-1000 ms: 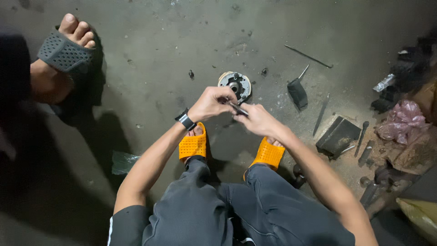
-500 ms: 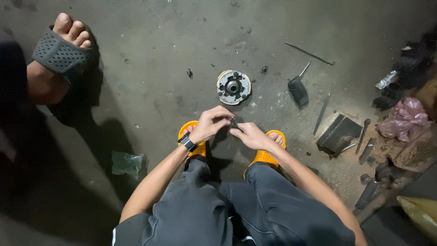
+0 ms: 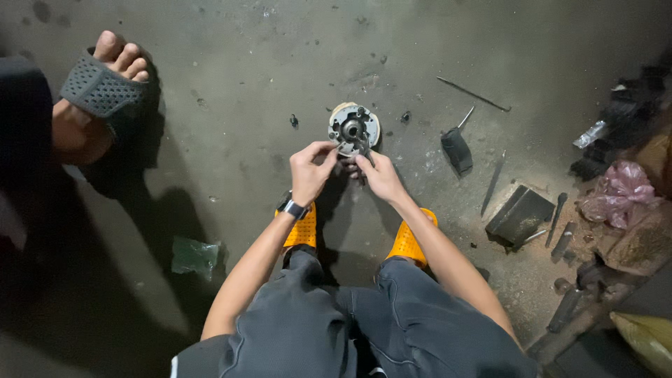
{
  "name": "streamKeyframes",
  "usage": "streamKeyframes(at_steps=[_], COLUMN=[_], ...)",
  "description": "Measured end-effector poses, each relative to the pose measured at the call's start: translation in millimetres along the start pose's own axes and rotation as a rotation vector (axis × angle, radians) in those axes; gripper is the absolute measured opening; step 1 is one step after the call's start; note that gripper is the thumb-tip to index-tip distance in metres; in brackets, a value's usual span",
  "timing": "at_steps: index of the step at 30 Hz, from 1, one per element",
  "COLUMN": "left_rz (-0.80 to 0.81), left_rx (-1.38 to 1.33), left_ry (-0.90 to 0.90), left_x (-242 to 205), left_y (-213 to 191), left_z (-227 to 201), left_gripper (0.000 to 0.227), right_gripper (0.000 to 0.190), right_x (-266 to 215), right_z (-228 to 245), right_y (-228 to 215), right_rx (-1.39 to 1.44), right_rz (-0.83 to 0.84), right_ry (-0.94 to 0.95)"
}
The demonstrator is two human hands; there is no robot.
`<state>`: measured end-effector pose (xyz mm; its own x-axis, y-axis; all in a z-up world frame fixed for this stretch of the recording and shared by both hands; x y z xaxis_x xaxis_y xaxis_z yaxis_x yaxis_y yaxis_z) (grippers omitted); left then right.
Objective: The person sits on the floor and assembles a circular mechanical component by inserting small metal pieces into its slots. They use pliers to grip and place the pieces, occasionally picking up additional parts from the floor and adjusting the component's position.
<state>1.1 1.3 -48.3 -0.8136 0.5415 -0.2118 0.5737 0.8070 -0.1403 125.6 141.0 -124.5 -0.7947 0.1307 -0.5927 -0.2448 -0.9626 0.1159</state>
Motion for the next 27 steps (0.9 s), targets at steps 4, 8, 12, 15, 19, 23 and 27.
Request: streamKeyframes(at_steps=[4,8,12,15,19,23,27], left_rz=[0.034,0.125,0.13,0.122,0.138,0.123,0.114], left_rx=[0.2,0.493,0.514,0.532,0.619,0.649,0.64], left_ry=[0.261,0.403,0.403,0.42,0.437,0.487,0.487], left_x=[9.5,9.7,13.4,13.1,12.9,12.7,13.0], left_y=[17.0,33.7,38.4,40.8,43.2,43.2,43.2], left_z=[-9.0,-10.7,-6.3,0.7,2.8,1.2,0.3], left_gripper=[0.013,0.013,0.01,0.005,0.005,0.006,0.006], right_gripper=[0.026,0.031,0.032,0.032,0.03,0.024,0.02], right_x=[-24.4,-53.0,-68.2,-68.5,-63.6,-67.1,-77.4], right_z=[0.2,-9.7,-23.6,-38.8,-12.5,45.5,82.6], right_y=[2.4,-13.2,-19.8,-13.0,-1.7,6.7,5.8], right_rx=[0.2,0.213,0.139,0.218,0.185,-0.17,-0.502], right_rz=[-0.048,-0.105,-0.14,-0.171,-0.156,-0.256,-0.421], right_ry=[0.009,0.028,0.065,0.101,0.108,-0.104,-0.514])
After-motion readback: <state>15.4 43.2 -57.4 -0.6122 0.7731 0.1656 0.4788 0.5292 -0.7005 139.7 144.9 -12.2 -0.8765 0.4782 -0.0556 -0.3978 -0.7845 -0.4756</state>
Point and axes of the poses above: each hand's wrist, its own x-axis towards the middle knuckle, its own y-axis out of the palm, z = x × y, the point moved 6 cm from there along x, towards the middle knuckle, and after that the axes turned 5 degrees about z, right-handed, at the moved point
